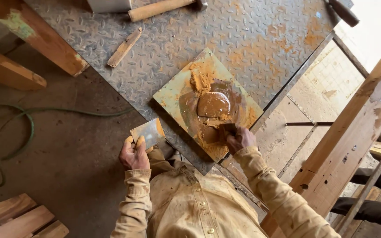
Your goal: The person mixes a brown wood filler paste with powder on a mixing board, then scoops the paste with a small spatula and presses it into holes and defects on the surface of a long wooden plank, smoothing each filled spot by hand and repeating along the plank.
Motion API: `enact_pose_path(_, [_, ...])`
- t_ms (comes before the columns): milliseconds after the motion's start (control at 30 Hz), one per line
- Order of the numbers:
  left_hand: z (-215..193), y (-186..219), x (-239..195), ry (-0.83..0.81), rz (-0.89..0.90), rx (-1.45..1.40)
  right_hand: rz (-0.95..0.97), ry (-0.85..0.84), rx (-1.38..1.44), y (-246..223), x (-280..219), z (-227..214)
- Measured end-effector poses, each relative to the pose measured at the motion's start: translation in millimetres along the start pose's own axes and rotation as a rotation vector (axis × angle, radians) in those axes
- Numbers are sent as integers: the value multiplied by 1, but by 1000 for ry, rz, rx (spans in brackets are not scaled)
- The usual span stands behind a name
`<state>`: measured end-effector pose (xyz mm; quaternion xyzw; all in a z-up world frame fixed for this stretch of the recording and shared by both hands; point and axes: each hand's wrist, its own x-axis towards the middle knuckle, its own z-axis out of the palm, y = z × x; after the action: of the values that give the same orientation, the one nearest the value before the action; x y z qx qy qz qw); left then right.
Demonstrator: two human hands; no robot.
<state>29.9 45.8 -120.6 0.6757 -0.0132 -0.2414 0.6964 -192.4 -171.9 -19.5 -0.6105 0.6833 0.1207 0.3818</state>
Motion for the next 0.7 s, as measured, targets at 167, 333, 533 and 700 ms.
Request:
enact_pose_path(167, [2,1,7,-42,85,33,-183,63,36,-22,-20,24])
enact_pose_path(333, [17,29,7,-71,43,68,-261,-125,223,10,42,44])
enact_pose_path(533, [19,35,5,-77,51,125,-649,36,-197,-15,0,-7])
enact_pose_path(700, [16,14,6,-89,56,-3,-1212,523,-800,25,-13,13])
